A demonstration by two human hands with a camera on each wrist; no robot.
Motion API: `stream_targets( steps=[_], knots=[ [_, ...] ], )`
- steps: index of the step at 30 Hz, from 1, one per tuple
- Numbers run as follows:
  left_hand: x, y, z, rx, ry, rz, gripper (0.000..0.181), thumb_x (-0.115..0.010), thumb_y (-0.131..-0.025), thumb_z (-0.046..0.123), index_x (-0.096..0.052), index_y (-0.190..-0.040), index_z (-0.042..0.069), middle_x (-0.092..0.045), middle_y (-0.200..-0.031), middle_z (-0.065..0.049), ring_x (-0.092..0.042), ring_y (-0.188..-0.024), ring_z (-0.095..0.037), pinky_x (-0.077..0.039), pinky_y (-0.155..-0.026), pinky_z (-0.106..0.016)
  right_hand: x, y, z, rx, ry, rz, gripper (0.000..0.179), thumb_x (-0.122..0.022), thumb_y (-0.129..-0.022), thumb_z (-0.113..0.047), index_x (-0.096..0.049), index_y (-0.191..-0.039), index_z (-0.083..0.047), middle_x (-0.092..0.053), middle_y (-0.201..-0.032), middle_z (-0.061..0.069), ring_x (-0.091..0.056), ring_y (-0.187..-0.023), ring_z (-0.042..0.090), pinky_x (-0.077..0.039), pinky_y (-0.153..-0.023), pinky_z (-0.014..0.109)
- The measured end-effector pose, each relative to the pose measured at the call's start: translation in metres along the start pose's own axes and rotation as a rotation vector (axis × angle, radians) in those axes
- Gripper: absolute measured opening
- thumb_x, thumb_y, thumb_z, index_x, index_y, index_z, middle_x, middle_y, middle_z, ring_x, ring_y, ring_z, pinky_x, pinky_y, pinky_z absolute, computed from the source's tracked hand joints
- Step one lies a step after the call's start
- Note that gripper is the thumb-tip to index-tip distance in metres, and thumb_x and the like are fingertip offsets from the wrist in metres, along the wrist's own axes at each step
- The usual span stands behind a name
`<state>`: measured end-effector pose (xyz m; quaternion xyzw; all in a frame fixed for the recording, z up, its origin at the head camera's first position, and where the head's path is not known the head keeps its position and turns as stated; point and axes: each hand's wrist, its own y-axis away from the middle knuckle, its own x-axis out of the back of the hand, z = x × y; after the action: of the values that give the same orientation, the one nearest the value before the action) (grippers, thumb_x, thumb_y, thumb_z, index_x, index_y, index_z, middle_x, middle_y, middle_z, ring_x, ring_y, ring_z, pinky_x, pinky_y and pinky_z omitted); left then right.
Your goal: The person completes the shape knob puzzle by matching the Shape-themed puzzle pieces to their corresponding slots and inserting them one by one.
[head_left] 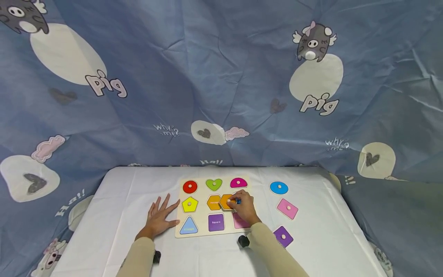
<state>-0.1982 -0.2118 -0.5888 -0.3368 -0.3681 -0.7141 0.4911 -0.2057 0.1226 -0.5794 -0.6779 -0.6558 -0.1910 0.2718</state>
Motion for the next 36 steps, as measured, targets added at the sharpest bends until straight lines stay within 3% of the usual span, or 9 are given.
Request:
stream_targets(
  steps=[5, 9, 14, 20, 28, 36],
  knots=[
    [-0.001, 0.0, -0.002, -0.004, -0.007, 0.0, 0.076, -0.072, -0.078, 0.041, -0.044, -0.145, 0.018, -0.009, -0.16, -0.02, 0.005, -0.144, -0.044, 0.008, -0.113, -0.058, -0.01, -0.002, -0.005, 0.032, -0.045, -0.007, 0.01, -0.079, -0.08, -0.013, -0.075, -0.085, -0.006, -0.059, -0.091, 0.002, -0.055, -0.092, 0.023, -0.038, -0.097, 0.049],
    [0.0, 0.0, -0.004, -0.009, -0.013, 0.008, 0.076, -0.072, -0.078, 0.041, -0.044, -0.145, 0.018, -0.009, -0.16, -0.02, 0.005, -0.144, -0.044, 0.007, -0.113, -0.058, -0.02, -0.006, -0.009, 0.034, -0.063, -0.013, 0.009, -0.078, -0.08, -0.013, -0.075, -0.085, -0.006, -0.058, -0.091, 0.0, -0.054, -0.091, 0.019, -0.047, -0.087, 0.039],
    [0.001, 0.0, -0.004, -0.017, 0.004, 0.009, 0.077, -0.073, -0.077, 0.042, -0.044, -0.145, 0.018, -0.01, -0.159, -0.02, 0.005, -0.144, -0.044, 0.008, -0.113, -0.058, -0.031, -0.01, -0.015, 0.038, -0.005, 0.006, 0.01, -0.079, -0.079, -0.016, -0.075, -0.083, -0.007, -0.06, -0.088, -0.001, -0.053, -0.084, 0.017, -0.039, -0.083, 0.041],
    [0.0, 0.001, -0.001, -0.013, 0.004, 0.015, 0.078, -0.075, -0.076, 0.041, -0.045, -0.145, 0.018, -0.01, -0.159, -0.02, 0.004, -0.144, -0.044, 0.007, -0.113, -0.058, -0.041, -0.014, -0.02, 0.014, 0.018, -0.029, 0.009, -0.078, -0.079, -0.014, -0.075, -0.083, -0.006, -0.06, -0.086, -0.001, -0.051, -0.083, 0.017, -0.033, -0.082, 0.041],
    [0.0, 0.001, 0.001, -0.016, 0.01, 0.011, 0.076, -0.074, -0.078, 0.039, -0.045, -0.145, 0.019, -0.01, -0.16, -0.019, 0.005, -0.145, -0.043, 0.007, -0.114, -0.057, -0.046, -0.015, -0.019, 0.015, 0.054, -0.025, 0.008, -0.079, -0.079, -0.015, -0.076, -0.082, -0.008, -0.059, -0.085, -0.003, -0.05, -0.081, 0.015, -0.029, -0.076, 0.038],
    [0.0, 0.001, 0.0, -0.007, 0.003, 0.015, 0.077, -0.074, -0.077, 0.039, -0.045, -0.145, 0.018, -0.01, -0.16, -0.019, 0.005, -0.144, -0.044, 0.008, -0.114, -0.057, -0.047, -0.015, -0.021, 0.004, 0.059, -0.029, 0.01, -0.08, -0.079, -0.017, -0.076, -0.083, -0.008, -0.059, -0.086, -0.002, -0.051, -0.083, 0.017, -0.03, -0.079, 0.04]
  ],
)
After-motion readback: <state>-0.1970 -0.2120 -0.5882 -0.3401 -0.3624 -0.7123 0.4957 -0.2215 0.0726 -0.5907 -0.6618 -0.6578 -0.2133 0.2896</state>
